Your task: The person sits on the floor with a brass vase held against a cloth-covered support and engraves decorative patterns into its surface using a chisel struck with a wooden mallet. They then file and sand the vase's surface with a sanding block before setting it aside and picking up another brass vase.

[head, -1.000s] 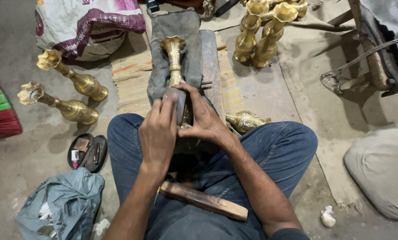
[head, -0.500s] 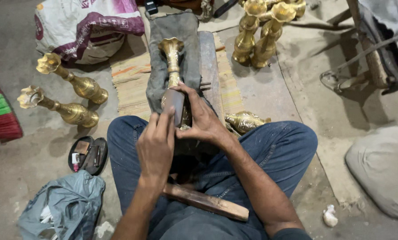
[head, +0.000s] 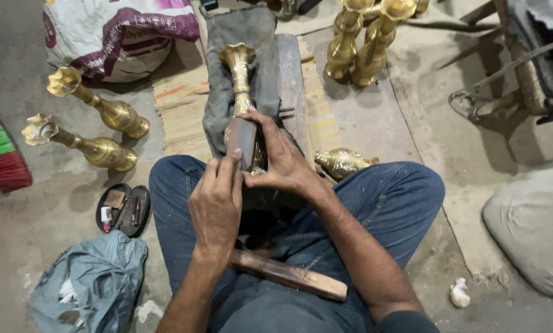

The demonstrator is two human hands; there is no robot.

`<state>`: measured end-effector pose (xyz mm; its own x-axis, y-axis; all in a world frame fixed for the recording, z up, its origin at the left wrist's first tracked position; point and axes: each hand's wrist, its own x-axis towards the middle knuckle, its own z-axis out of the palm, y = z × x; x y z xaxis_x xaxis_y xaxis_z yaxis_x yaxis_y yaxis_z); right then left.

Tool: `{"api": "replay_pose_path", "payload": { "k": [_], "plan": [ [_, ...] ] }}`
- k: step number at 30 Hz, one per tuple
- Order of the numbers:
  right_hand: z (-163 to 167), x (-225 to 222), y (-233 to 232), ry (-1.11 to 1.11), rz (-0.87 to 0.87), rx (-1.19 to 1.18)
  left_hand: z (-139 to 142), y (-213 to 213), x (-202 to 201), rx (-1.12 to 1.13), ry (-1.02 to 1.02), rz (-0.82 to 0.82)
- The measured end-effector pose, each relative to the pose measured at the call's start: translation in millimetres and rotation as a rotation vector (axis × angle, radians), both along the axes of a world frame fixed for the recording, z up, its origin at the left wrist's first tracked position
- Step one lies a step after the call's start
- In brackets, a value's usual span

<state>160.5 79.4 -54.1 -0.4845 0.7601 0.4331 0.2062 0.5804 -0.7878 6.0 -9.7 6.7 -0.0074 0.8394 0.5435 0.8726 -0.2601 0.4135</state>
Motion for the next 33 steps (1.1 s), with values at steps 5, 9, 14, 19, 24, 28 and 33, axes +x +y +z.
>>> {"api": "replay_pose_path", "payload": {
  "k": [5,9,14,19,24,28,33],
  "plan": [
    [5,0,2,0.002,0.021,0.043,-3,29,1,0.000,0.026,0.018],
    [8,2,0,0.019,0.032,0.052,-4,23,-1,-0.013,0.049,0.009],
    [8,1,-4,-0.007,-0.011,0.007,-4,-1,-2,-0.024,-0.004,0.008],
    [9,1,2,0.000,0.007,0.074,-2,27,-1,-0.021,0.042,0.017],
    [5,0,0,-0.005,0.007,0.094,0,5,-2,-0.037,-0.002,0.005],
    [6,0,-1,0.002,0.000,0.002,1,7,0,-0.040,0.019,0.017],
    [10,1,0,0.014,0.020,0.032,6,26,0,0.012,0.027,0.000]
  ]
}}
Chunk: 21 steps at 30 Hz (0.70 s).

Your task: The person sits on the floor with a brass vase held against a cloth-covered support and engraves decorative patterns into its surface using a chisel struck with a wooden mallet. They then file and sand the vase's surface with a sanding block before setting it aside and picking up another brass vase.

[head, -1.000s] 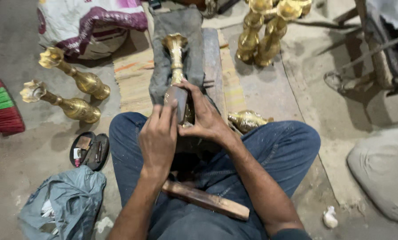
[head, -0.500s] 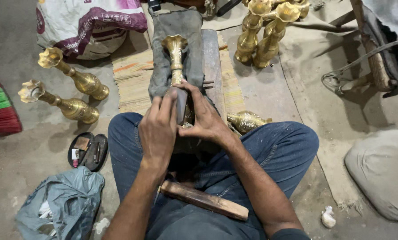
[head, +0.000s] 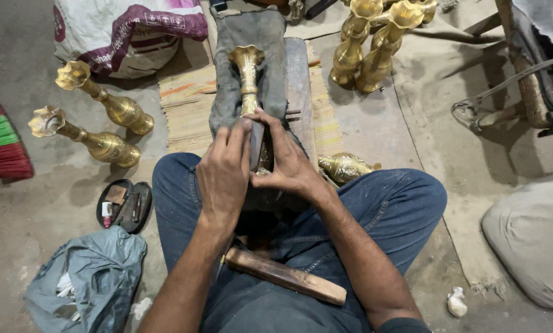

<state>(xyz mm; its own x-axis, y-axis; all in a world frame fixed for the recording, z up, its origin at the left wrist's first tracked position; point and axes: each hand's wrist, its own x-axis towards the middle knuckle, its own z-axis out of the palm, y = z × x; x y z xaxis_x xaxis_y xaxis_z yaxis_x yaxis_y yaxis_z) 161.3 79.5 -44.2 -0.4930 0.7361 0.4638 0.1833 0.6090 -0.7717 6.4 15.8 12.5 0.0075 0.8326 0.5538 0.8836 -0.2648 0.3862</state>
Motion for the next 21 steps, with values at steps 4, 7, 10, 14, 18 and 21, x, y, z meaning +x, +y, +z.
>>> {"api": "replay_pose_path", "payload": {
  "k": [4,7,10,14,18,21],
  "plan": [
    [-1,0,-2,-0.011,-0.014,-0.002,3,-20,-1,-0.064,-0.014,0.002],
    [-2,0,-2,-0.001,0.003,-0.023,3,-19,1,-0.068,0.004,0.032],
    [-2,1,-1,0.000,0.006,-0.009,2,2,1,-0.027,0.016,0.005],
    [-3,0,0,0.003,-0.004,-0.003,3,-1,-1,-0.047,-0.011,-0.010],
    [-6,0,-1,0.025,0.003,-0.033,7,-18,2,-0.031,-0.029,0.014],
    [-5,-1,-2,-0.009,-0.007,0.011,11,-2,5,-0.034,0.025,0.026]
  ]
}}
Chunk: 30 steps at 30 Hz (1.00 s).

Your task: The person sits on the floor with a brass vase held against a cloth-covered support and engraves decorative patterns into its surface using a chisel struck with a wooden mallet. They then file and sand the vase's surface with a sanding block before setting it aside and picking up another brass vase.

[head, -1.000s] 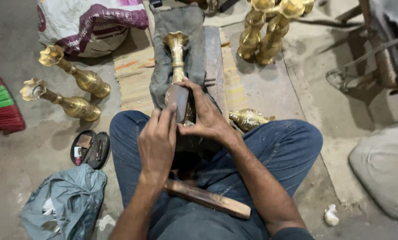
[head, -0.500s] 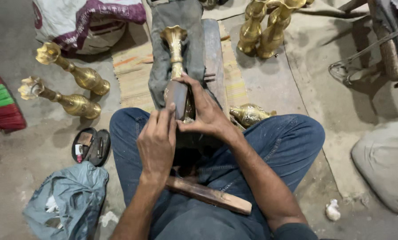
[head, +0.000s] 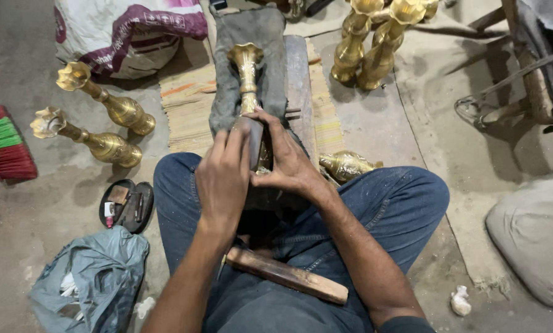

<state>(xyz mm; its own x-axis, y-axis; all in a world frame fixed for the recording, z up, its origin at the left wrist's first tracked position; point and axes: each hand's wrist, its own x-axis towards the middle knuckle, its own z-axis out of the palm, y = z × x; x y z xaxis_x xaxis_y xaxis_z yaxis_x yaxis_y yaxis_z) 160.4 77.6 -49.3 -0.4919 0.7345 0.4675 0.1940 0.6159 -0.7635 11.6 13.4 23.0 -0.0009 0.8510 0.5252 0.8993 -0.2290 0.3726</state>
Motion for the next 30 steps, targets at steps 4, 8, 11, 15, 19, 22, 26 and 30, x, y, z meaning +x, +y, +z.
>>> {"api": "replay_pose_path", "payload": {
  "k": [4,8,11,15,19,22,26,30],
  "plan": [
    [5,-1,0,0.006,-0.016,-0.014,-2,22,-5,0.063,-0.020,-0.050],
    [10,1,-2,0.034,0.018,-0.006,-14,-8,-11,0.108,-0.147,-0.055],
    [14,2,-4,0.042,0.050,0.005,-20,-30,-8,0.108,-0.310,-0.051],
    [22,0,-5,0.051,0.063,0.045,-14,-33,-3,0.072,-0.406,-0.074],
    [29,1,-16,0.094,-0.089,0.158,-5,-33,1,-0.021,-0.465,-0.055],
    [29,7,-33,0.217,-0.164,0.108,-4,-38,2,-0.020,-0.574,-0.084],
    [22,6,-47,0.573,0.019,-0.244,-12,-41,3,0.016,-0.727,-0.179],
    [14,3,-44,0.687,0.122,-0.348,-22,-38,2,-0.118,-0.914,-0.185]
  ]
}}
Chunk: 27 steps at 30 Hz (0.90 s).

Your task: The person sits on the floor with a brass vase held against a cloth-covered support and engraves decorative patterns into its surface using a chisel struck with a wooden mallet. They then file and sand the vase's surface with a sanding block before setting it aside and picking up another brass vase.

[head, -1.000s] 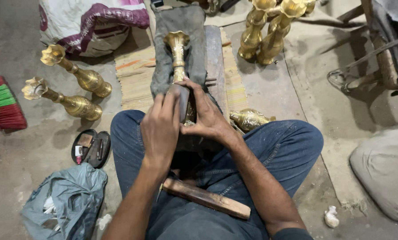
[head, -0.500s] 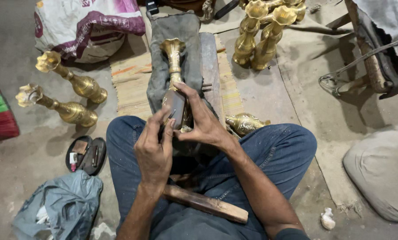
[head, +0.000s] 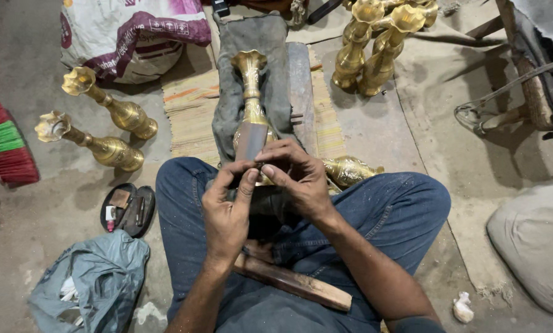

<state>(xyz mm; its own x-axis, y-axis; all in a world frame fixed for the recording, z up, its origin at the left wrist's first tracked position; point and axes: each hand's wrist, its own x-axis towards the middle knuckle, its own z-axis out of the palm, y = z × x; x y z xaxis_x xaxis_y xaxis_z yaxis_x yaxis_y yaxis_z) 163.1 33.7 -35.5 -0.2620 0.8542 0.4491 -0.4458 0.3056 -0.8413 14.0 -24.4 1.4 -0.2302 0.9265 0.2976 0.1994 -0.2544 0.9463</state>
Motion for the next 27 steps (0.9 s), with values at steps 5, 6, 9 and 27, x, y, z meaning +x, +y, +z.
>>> {"api": "replay_pose_path", "payload": {
  "k": [5,6,9,27],
  "plan": [
    [-2.9,2.4,6.1,-0.021,0.023,-0.062,-8.7,3.2,1.1,-0.014,-0.120,-0.062],
    [-2.7,2.7,6.1,-0.019,0.025,-0.070,-9.7,3.2,1.4,-0.022,-0.110,-0.061],
    [-1.1,2.8,5.6,-0.024,0.037,-0.087,-10.3,2.7,1.8,-0.069,-0.200,-0.082],
    [-2.5,3.5,6.5,-0.049,0.006,-0.056,-5.5,0.8,2.2,-0.037,-0.127,-0.081]
  ]
}}
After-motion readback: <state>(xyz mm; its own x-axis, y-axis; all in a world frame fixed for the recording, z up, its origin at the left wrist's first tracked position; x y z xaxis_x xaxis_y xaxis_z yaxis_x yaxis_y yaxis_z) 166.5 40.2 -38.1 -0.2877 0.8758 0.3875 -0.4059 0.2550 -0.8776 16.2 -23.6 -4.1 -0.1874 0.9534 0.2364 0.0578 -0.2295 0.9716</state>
